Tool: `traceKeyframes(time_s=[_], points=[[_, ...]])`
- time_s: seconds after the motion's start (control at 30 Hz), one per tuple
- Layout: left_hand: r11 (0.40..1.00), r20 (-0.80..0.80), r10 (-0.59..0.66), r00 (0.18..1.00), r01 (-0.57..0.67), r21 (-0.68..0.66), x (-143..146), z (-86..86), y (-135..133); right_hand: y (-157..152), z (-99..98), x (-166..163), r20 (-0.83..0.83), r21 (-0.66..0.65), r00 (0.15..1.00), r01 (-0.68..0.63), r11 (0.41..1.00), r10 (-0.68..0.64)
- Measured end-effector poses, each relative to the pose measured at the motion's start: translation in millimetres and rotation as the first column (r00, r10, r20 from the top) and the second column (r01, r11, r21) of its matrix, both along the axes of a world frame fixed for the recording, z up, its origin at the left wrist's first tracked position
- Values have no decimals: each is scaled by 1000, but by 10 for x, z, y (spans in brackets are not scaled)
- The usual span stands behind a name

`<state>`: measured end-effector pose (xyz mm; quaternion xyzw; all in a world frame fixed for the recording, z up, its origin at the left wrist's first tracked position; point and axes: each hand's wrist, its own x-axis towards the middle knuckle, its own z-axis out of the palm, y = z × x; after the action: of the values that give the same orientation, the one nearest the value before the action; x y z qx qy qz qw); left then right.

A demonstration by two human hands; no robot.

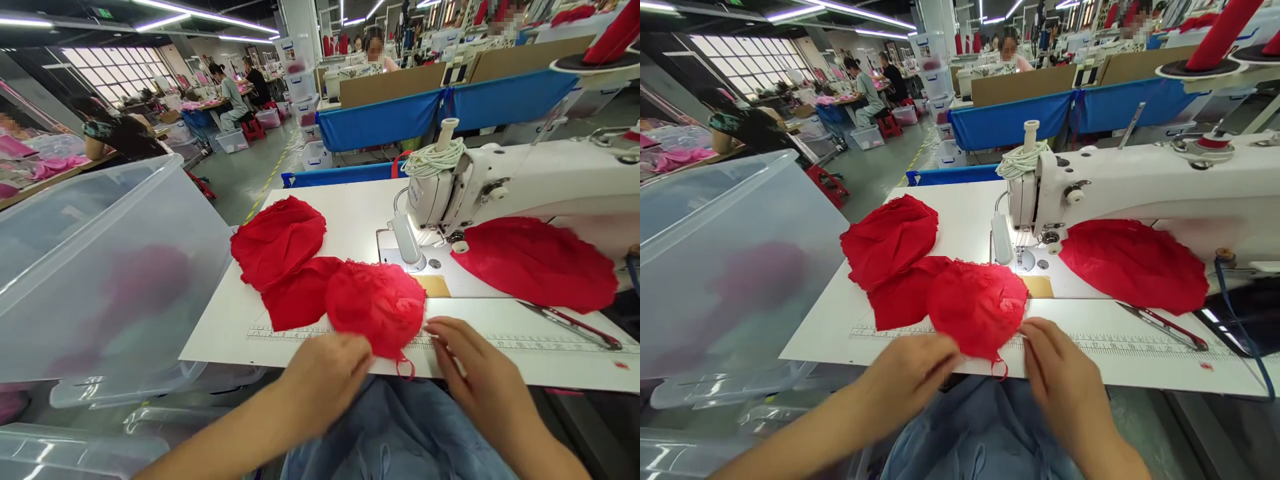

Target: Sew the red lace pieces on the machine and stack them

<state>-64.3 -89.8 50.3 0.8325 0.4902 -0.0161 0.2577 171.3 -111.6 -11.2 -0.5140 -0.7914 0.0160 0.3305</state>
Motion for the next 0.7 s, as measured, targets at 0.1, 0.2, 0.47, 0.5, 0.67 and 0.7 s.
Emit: traceKeyframes(time_s=[0.1, 0.2, 0.47, 0.5, 0.67, 0.7], points=[[914, -213, -58, 975, 138, 383, 82, -118, 325, -60, 2, -196, 42, 14, 998, -46, 999, 45], [936, -376, -121, 919, 232, 265, 248, -234, 377, -68, -44, -165, 129, 11, 992, -8, 1000, 7], [994, -261, 45, 964, -19, 104, 593, -142, 186, 82, -151, 389, 98, -310, 973, 230, 923, -210], [989, -257, 52, 965, -15, 145, 593, -136, 224, 88, -164, 410, 94, -283, 962, 272, 920, -255], [899, -219, -100, 971, 182, 398, 572, -231, 352, 84, -243, 381, 30, -42, 912, 410, 911, -409], [872, -204, -142, 969, 220, 438, 575, -269, 357, 94, -247, 365, 7, -10, 911, 412, 911, -412]])
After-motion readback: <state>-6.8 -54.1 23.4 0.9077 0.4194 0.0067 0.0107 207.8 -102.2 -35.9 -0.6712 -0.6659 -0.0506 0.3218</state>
